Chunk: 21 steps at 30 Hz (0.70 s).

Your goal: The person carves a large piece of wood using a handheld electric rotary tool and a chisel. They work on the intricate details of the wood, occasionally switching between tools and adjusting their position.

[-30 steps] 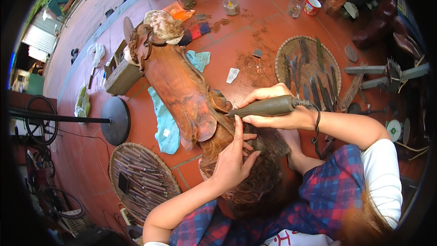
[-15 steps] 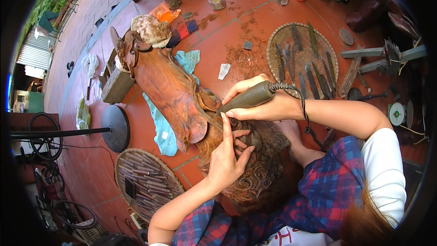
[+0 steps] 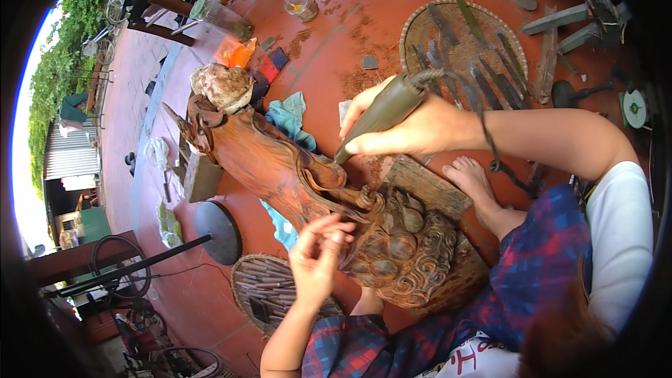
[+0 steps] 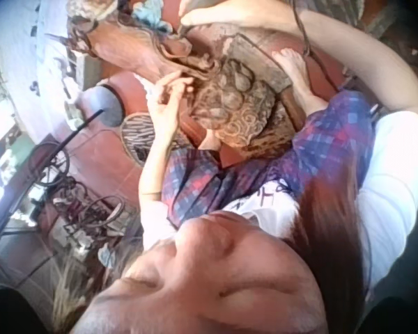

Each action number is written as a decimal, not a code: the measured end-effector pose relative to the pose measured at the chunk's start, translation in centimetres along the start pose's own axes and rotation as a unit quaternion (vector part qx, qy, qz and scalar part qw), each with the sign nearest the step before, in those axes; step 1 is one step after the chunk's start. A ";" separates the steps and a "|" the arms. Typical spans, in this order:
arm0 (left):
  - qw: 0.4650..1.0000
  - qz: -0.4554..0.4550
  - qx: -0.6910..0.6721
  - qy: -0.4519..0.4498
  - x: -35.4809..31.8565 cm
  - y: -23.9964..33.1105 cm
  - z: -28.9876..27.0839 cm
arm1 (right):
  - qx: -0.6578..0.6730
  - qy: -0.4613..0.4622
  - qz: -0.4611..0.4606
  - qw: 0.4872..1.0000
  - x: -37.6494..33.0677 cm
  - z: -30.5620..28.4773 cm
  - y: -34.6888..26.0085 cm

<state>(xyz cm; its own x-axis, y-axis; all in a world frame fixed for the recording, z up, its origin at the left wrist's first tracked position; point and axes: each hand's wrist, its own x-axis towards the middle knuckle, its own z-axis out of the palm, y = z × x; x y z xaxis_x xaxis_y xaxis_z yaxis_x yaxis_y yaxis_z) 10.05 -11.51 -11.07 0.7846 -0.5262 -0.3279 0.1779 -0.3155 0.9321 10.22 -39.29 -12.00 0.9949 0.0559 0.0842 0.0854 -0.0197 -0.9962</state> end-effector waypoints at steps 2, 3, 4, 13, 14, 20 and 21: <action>0.999 -0.009 -0.028 0.046 2.0 -0.6 -2.5 | -0.028 0.017 -0.002 0.999 -0.1 -1.6 0.0; 0.996 0.004 -0.030 0.079 2.8 -0.9 -3.7 | -0.022 0.022 0.014 0.999 0.0 -2.1 -0.4; 0.993 0.017 -0.033 0.111 3.5 -1.1 -4.8 | -0.018 0.026 0.032 0.999 0.1 -2.6 -0.6; 0.989 -0.065 -0.057 0.119 5.2 -3.5 -8.0 | 0.022 0.026 0.085 0.996 1.7 -4.3 0.7; 0.988 -0.076 -0.068 0.117 5.3 -4.0 -8.2 | 0.016 0.023 0.083 0.996 2.0 -4.3 0.7; 0.988 -0.088 -0.063 0.110 5.5 -4.8 -8.7 | -0.003 0.002 0.052 0.999 3.3 -4.3 1.8; 0.988 -0.084 -0.059 0.113 5.4 -4.9 -8.6 | 0.009 -0.001 0.046 0.999 3.4 -4.2 1.9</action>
<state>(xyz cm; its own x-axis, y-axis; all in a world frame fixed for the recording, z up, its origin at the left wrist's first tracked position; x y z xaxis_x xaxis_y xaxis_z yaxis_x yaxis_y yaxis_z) 18.57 -6.02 -16.11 0.8483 -0.2801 -0.4494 0.3747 -0.2822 0.8831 13.98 -43.31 -13.47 0.9984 0.0558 -0.0072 -0.0069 -0.0066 -1.0000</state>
